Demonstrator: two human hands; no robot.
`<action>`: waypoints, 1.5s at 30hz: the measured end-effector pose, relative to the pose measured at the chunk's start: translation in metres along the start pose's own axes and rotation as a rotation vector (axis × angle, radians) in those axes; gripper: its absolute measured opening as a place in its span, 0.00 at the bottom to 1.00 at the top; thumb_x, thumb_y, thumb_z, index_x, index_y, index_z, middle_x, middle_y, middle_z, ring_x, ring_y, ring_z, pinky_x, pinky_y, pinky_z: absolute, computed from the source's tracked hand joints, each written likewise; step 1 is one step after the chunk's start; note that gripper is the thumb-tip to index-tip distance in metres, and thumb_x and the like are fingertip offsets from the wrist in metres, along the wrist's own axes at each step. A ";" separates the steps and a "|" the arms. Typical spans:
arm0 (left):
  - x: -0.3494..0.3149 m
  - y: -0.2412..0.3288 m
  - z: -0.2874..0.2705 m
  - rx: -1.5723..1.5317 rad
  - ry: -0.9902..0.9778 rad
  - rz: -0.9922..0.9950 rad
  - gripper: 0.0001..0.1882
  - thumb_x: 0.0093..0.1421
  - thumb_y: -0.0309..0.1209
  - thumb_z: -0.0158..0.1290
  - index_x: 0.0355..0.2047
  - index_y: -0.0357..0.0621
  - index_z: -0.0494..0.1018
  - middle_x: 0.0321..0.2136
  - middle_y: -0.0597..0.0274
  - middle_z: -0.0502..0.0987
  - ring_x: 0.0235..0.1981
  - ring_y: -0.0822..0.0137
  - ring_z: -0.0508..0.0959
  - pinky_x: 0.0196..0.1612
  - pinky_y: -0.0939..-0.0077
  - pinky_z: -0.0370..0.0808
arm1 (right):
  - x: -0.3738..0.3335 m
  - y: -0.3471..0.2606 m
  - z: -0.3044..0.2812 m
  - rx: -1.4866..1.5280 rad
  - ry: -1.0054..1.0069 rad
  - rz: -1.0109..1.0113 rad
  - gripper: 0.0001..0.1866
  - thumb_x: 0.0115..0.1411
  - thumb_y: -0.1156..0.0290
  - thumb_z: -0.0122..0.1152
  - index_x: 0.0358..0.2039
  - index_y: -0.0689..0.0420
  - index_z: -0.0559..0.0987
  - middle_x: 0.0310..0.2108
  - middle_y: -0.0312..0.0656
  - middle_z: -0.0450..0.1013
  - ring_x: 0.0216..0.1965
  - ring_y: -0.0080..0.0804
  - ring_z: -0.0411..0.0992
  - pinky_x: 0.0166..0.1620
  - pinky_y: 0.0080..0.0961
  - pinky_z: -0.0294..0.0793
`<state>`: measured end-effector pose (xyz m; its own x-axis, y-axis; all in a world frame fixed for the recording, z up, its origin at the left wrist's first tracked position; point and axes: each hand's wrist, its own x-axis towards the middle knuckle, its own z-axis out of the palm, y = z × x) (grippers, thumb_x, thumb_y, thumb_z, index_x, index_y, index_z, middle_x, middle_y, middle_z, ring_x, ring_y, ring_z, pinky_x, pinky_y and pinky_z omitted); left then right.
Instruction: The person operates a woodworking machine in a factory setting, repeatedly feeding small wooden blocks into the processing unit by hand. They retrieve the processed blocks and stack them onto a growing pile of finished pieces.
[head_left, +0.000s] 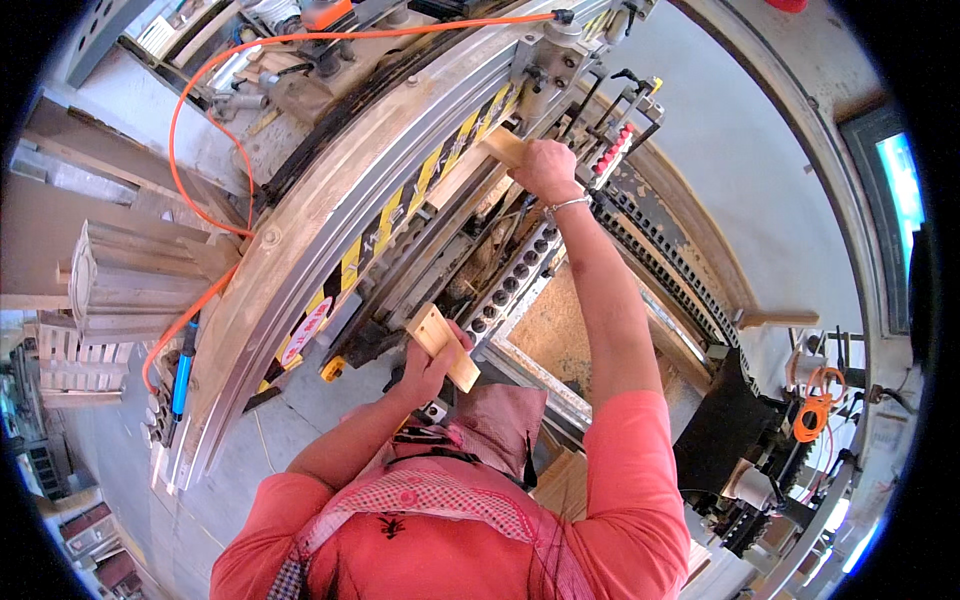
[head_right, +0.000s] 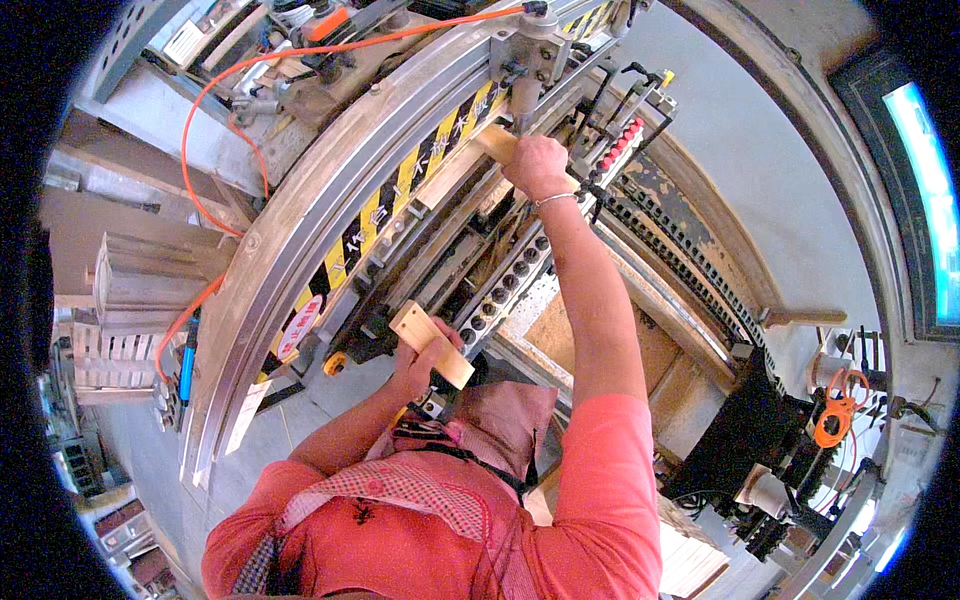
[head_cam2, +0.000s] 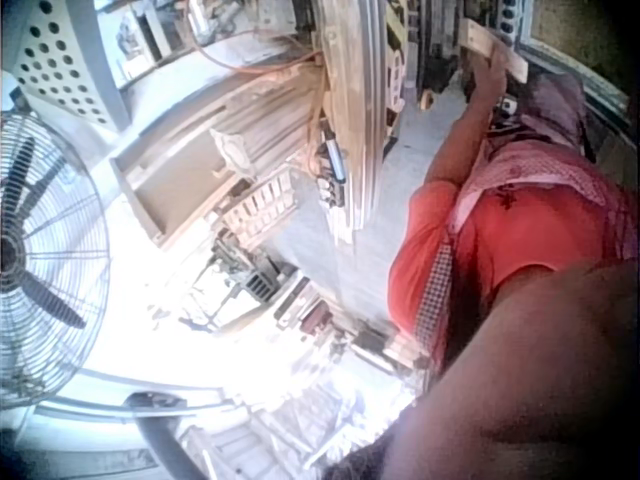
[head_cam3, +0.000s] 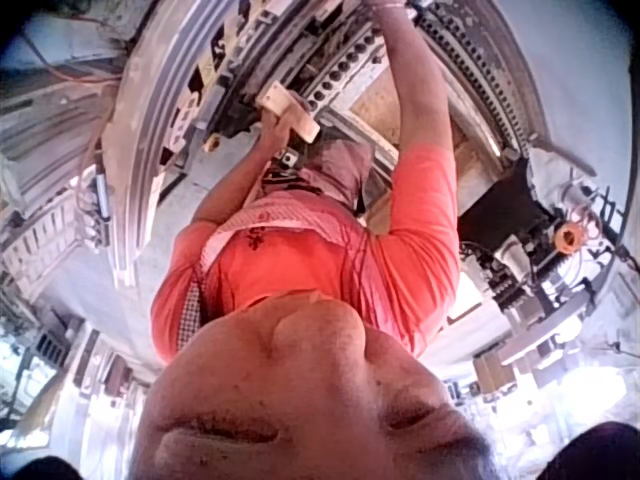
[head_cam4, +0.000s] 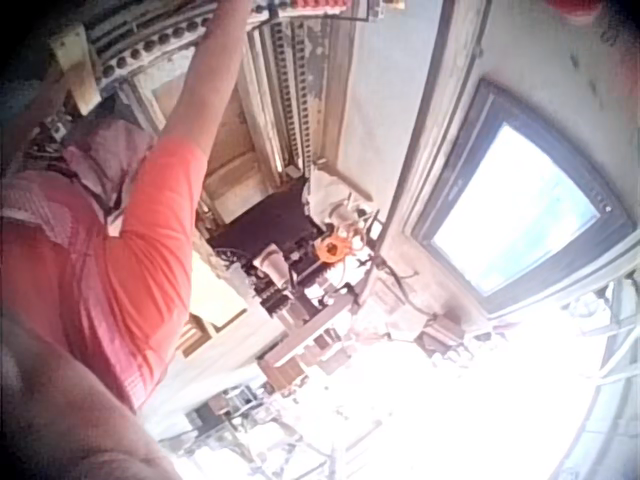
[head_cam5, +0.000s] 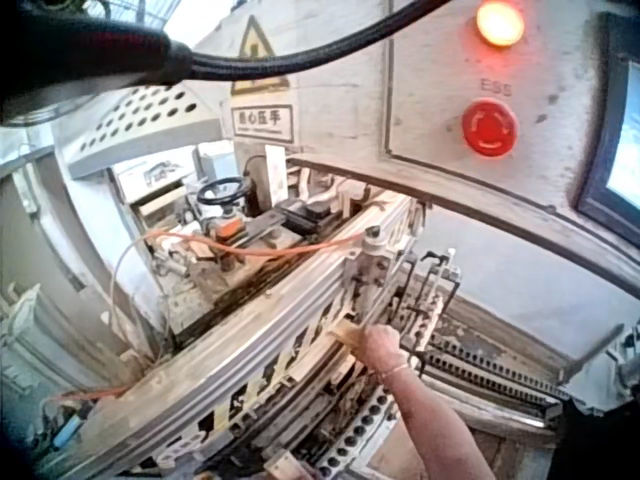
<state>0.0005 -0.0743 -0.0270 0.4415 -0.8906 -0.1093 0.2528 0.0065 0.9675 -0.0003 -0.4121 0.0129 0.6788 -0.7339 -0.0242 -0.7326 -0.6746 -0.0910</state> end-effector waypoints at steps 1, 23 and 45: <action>0.000 0.001 0.000 0.012 -0.007 0.004 0.06 0.55 0.28 0.42 0.29 0.38 0.67 0.26 0.62 0.71 0.28 0.74 0.70 0.32 0.78 0.68 | 0.001 0.000 0.002 0.001 0.003 0.003 0.18 0.40 0.55 0.62 0.26 0.57 0.79 0.26 0.48 0.75 0.31 0.43 0.74 0.36 0.34 0.74; -0.001 -0.007 -0.004 -0.030 -0.035 -0.066 0.14 0.53 0.36 0.46 0.36 0.41 0.64 0.28 0.56 0.72 0.31 0.67 0.73 0.36 0.71 0.71 | -0.002 -0.001 0.004 0.027 0.081 -0.045 0.16 0.41 0.59 0.62 0.22 0.59 0.78 0.26 0.48 0.75 0.31 0.42 0.74 0.35 0.33 0.74; 0.001 -0.005 -0.005 -0.079 -0.058 -0.032 0.08 0.58 0.31 0.43 0.36 0.41 0.64 0.29 0.60 0.72 0.30 0.70 0.73 0.35 0.74 0.71 | -0.005 -0.010 -0.002 -0.019 0.037 -0.102 0.21 0.48 0.53 0.58 0.30 0.60 0.76 0.26 0.48 0.75 0.31 0.44 0.74 0.33 0.35 0.74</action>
<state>0.0043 -0.0729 -0.0335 0.3822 -0.9156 -0.1248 0.3344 0.0111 0.9424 0.0033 -0.4018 0.0161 0.7475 -0.6639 0.0210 -0.6612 -0.7467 -0.0725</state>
